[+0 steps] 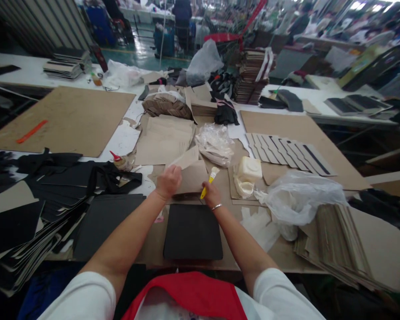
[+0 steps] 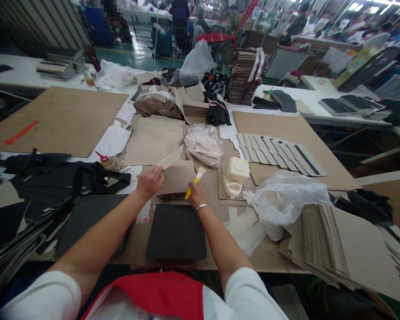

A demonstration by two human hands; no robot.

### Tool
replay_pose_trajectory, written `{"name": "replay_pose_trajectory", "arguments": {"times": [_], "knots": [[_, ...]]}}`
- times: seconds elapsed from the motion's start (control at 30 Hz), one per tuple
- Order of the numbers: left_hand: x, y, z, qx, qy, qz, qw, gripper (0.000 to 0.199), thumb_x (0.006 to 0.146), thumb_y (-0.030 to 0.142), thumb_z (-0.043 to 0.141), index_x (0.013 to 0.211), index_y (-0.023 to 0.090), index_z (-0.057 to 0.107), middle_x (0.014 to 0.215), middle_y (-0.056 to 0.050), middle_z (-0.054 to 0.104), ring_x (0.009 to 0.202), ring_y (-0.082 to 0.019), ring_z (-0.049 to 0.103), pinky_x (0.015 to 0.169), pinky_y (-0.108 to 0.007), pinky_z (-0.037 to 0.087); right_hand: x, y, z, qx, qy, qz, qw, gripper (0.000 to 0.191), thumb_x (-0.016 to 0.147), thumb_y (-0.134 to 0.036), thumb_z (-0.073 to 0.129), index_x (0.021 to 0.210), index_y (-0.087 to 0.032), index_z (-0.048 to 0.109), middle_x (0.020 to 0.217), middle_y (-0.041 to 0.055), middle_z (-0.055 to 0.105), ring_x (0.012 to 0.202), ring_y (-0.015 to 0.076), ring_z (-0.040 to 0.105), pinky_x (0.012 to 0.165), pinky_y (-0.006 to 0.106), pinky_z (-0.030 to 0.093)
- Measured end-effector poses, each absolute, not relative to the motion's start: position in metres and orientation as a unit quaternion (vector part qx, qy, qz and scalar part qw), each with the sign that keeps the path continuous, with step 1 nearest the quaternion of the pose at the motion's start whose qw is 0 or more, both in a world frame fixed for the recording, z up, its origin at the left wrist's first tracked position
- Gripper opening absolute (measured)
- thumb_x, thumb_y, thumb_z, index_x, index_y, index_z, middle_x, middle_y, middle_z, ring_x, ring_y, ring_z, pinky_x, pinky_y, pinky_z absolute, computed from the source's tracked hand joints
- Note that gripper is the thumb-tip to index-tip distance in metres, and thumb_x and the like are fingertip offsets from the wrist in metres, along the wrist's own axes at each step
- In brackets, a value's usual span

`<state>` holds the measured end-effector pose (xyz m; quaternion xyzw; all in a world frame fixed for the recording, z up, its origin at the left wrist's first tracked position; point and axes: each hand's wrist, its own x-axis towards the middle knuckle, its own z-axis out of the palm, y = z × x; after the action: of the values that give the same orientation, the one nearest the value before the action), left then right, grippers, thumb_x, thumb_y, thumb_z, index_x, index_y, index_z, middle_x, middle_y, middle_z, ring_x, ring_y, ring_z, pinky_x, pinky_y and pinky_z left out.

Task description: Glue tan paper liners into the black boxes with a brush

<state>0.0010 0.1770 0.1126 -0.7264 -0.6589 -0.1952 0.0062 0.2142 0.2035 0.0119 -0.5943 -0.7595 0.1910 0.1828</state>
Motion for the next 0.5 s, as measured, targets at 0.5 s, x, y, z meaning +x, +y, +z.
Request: {"name": "replay_pose_trajectory", "arguments": {"times": [0.5], "knots": [[0.053,0.09,0.104,-0.241,-0.53,-0.71,-0.396,0.027,0.068,0.03,0.064,0.084,0.02,0.044,0.084,0.001,0.058,0.074,-0.01,0.06,0.07,-0.025,0.049,0.197,0.141,0.067,-0.547,-0.554,0.354,0.519,0.028,0.08,-0.038,0.054,0.099,-0.021,0.04,0.072,-0.0029,0.058,0.064,0.0125,0.06,0.066,0.029,0.051]]}}
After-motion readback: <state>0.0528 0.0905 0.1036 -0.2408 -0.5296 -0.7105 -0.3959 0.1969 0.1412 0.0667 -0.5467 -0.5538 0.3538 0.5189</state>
